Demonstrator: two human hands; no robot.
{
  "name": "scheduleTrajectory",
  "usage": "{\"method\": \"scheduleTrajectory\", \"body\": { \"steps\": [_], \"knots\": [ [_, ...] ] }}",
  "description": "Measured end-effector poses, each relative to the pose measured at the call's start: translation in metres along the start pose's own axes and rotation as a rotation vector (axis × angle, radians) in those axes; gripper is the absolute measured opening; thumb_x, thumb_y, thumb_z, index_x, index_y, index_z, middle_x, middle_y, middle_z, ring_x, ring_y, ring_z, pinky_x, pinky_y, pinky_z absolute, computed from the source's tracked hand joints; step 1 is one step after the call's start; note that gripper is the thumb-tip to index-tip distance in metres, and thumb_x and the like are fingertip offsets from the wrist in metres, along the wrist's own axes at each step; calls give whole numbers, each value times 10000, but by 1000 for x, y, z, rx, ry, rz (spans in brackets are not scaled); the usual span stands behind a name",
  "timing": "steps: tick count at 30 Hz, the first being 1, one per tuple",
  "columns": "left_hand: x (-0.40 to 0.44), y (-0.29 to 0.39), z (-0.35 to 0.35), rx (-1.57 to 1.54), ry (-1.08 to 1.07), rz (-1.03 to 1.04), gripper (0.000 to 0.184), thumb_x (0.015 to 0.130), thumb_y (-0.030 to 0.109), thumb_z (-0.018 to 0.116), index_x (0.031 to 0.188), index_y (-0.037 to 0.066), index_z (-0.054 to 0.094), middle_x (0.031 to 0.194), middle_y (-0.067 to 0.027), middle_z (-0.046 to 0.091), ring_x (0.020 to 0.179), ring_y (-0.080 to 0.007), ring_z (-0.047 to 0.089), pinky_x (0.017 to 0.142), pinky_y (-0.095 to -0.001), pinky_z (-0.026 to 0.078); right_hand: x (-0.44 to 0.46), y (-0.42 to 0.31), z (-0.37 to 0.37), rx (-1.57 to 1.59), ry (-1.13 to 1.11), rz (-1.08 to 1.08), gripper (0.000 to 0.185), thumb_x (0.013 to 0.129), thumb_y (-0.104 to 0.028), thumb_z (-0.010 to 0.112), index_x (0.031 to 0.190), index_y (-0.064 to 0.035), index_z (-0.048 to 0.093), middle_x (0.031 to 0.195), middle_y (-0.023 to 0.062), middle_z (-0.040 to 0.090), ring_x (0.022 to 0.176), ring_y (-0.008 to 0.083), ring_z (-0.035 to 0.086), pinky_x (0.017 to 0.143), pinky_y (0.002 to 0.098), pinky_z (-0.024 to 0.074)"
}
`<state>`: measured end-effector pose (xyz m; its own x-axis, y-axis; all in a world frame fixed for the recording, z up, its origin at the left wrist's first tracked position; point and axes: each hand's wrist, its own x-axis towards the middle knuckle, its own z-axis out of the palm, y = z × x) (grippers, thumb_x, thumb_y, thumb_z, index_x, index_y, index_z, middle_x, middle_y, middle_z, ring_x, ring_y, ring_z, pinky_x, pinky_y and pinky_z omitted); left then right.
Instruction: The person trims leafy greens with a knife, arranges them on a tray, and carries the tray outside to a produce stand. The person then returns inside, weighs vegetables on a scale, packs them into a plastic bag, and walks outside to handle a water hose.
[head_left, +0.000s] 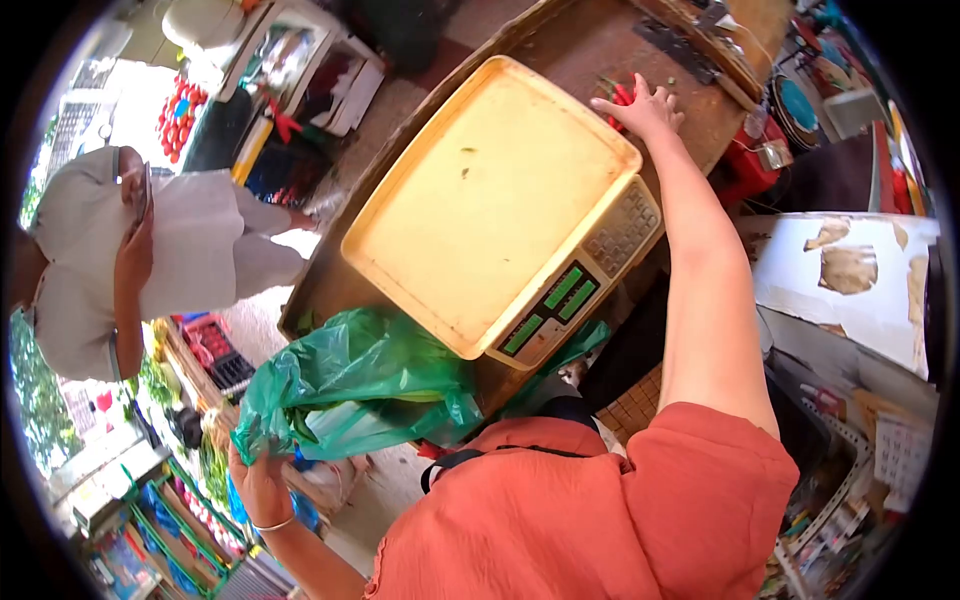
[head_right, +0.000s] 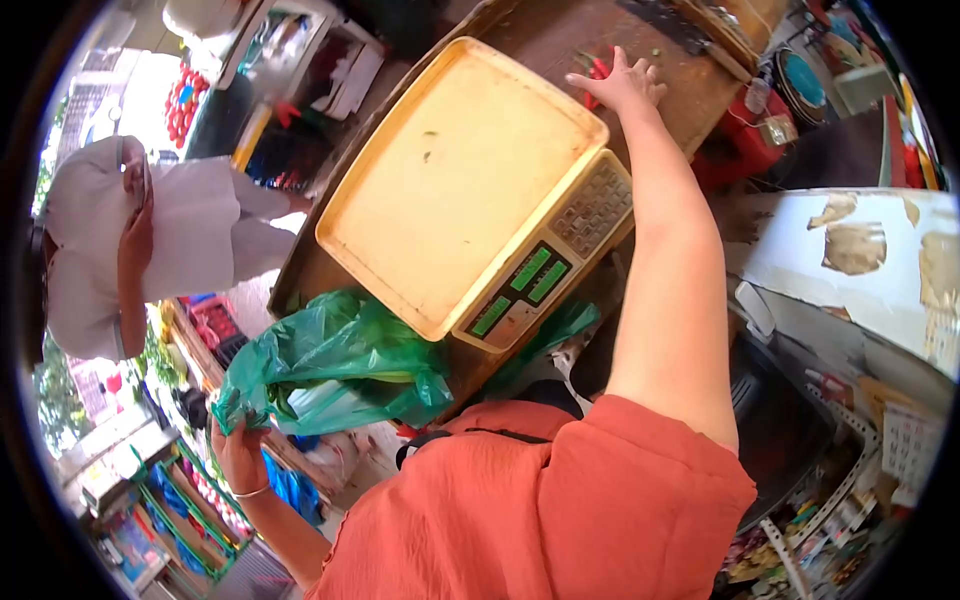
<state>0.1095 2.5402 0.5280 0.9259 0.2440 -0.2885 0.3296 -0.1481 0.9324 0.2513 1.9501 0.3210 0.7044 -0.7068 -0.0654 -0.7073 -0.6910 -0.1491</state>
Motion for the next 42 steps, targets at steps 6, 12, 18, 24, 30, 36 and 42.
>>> {"method": "scheduleTrajectory", "body": {
  "steps": [6, 12, 18, 24, 30, 36, 42],
  "knots": [
    [-3, -3, -4, 6, 43, -62, 263, 818, 5, 503, 1080, 0, 481, 959, -80, 577, 803, -156, 578, 618, -252, 495, 29, 32, 63, 51, 178, -306, 395, 761, -299, 472, 1081, -73, 422, 1005, 235, 491, 914, 386, 520, 753, 463, 444],
    [-4, -5, -1, 39, 5, 8, 276, 812, 50, 541, 1081, 2, 506, 949, -29, 567, 826, -105, 526, 707, -225, 416, 56, 77, 83, 194, 296, -443, 320, 723, -249, 543, 947, -23, 503, 760, 189, 594, 756, 367, 580, 674, 445, 455],
    [2, -6, -11, 84, 16, 30, 240, 816, 96, 537, 1039, 6, 539, 826, 0, 547, 691, -70, 478, 606, -195, 375, -4, 109, -21, 1537, -163, 69, 152, 825, -120, 533, 934, -18, 505, 747, 37, 502, 591, 86, 468, 364, 181, 313],
    [23, -3, -21, -68, -231, 131, 260, 858, 270, 509, 980, 52, 579, 688, 38, 440, 586, -44, 392, 488, -181, 295, -283, -39, -117, 1612, -1087, -484, 402, 731, -54, 539, 1130, -25, 496, 892, 53, 559, 526, 11, 401, 388, 116, 305],
    [19, 10, -37, -93, -379, 175, 262, 829, 203, 562, 1026, 32, 542, 741, 9, 513, 603, -55, 506, 464, -196, 447, -409, -201, -70, 927, -918, -998, 371, 766, -138, 591, 1116, -37, 519, 843, 57, 568, 854, 141, 596, 616, 218, 459],
    [40, 5, -66, -34, -489, 253, 277, 847, 141, 498, 1108, 49, 521, 819, -30, 562, 625, -66, 535, 469, -199, 478, -427, -195, -50, 857, -113, -849, 401, 748, -278, 619, 1050, -21, 558, 954, 167, 589, 859, 271, 577, 730, 326, 451],
    [86, 13, -74, -287, -626, 100, 289, 882, 75, 354, 1131, -14, 473, 948, -146, 579, 821, -249, 605, 660, -362, 540, -449, -83, 25, 892, -104, -344, 417, 766, -229, 617, 1099, 7, 532, 1059, 187, 566, 936, 214, 563, 805, 314, 436]
  ]
}}
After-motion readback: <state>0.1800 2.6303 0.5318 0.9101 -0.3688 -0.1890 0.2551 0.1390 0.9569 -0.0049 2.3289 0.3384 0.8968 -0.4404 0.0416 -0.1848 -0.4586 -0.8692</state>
